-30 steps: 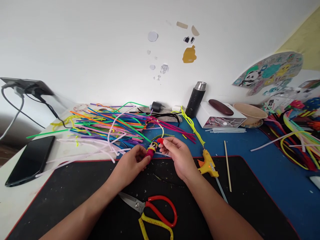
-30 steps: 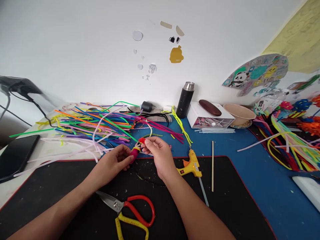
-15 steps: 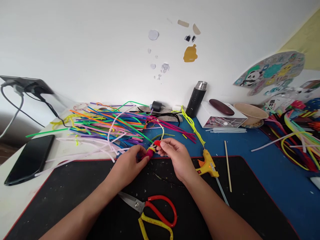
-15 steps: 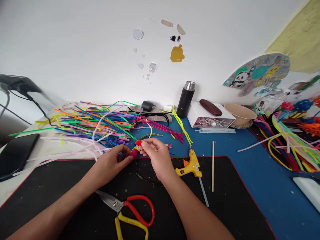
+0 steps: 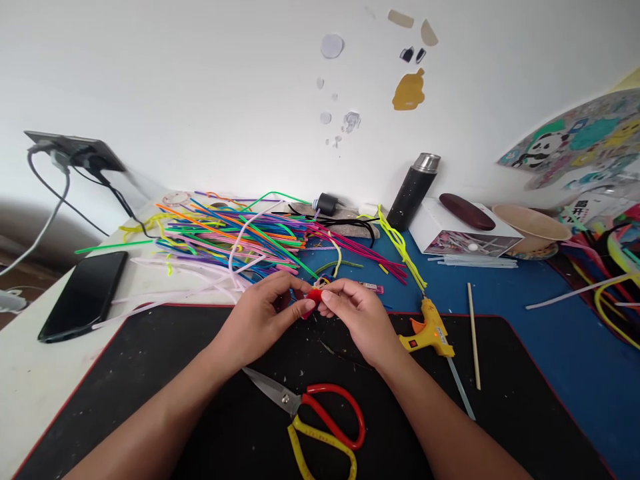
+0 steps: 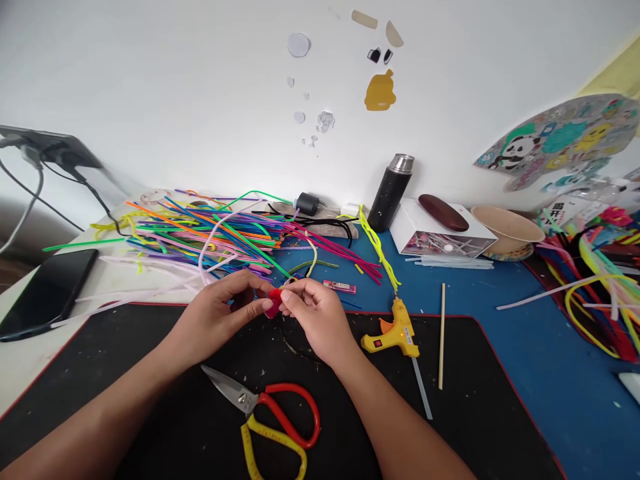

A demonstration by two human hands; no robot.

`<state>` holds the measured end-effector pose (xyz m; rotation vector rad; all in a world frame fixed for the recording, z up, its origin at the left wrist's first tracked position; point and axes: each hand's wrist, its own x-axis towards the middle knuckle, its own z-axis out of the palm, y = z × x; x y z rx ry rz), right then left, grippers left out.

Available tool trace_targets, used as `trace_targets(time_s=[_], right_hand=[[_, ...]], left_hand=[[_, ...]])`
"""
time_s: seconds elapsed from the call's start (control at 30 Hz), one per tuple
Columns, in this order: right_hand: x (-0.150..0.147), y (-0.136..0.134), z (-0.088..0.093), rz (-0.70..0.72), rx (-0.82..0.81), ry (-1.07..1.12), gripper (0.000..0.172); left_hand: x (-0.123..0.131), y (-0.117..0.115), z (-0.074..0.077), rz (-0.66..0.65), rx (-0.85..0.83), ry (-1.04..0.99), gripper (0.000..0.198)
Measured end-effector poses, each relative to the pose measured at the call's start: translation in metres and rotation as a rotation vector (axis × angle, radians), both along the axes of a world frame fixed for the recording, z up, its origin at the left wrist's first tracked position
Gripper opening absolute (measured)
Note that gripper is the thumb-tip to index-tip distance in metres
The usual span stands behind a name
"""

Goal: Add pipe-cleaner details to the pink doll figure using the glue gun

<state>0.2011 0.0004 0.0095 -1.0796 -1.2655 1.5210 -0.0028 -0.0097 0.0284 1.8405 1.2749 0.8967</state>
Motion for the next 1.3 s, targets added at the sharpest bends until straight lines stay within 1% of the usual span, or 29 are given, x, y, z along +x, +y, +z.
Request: trace_targets(time_s=[0.1, 0.27, 0.37, 0.43, 0.5, 0.6, 0.7, 0.9, 0.97, 1.1, 1.3], right_hand=[[0.000, 0.000, 0.001, 0.004, 0.003, -0.008, 0.028], [-0.001, -0.001, 0.001, 0.025, 0.003, -0.039, 0.026], [-0.002, -0.003, 0.001, 0.038, 0.008, -0.045, 0.025], [-0.002, -0.003, 0.000, 0.033, 0.031, -0.053, 0.024], [-0.001, -0.004, 0.000, 0.018, 0.083, -0.094, 0.023], [-0.002, -0.005, 0.000, -0.006, 0.204, -0.206, 0.019], [-0.004, -0.007, 0.002, -0.024, 0.313, -0.303, 0.014], [-0.005, -0.010, 0.002, -0.067, 0.480, -0.461, 0.011], [-0.005, -0.011, 0.001, -0.072, 0.512, -0.510, 0.011], [-0.004, -0.011, -0.001, -0.070, 0.526, -0.592, 0.011], [-0.004, -0.012, -0.003, -0.118, 0.578, -0.709, 0.013]], left_hand=[[0.000, -0.001, -0.003, -0.006, 0.113, 0.067, 0.014], [0.002, -0.002, -0.007, -0.039, 0.279, 0.101, 0.012], [0.004, -0.002, -0.008, -0.037, 0.341, 0.127, 0.011], [0.005, -0.003, -0.008, -0.012, 0.357, 0.148, 0.010], [0.006, -0.003, -0.009, 0.028, 0.352, 0.165, 0.009], [0.006, -0.004, -0.009, 0.075, 0.322, 0.167, 0.009], [0.006, -0.004, -0.009, 0.090, 0.305, 0.158, 0.011], [0.008, -0.005, -0.013, 0.113, 0.258, 0.147, 0.012], [0.009, -0.005, -0.014, 0.122, 0.234, 0.142, 0.013], [0.010, -0.005, -0.016, 0.142, 0.183, 0.141, 0.013], [0.014, -0.006, -0.015, 0.162, 0.143, 0.132, 0.014]])
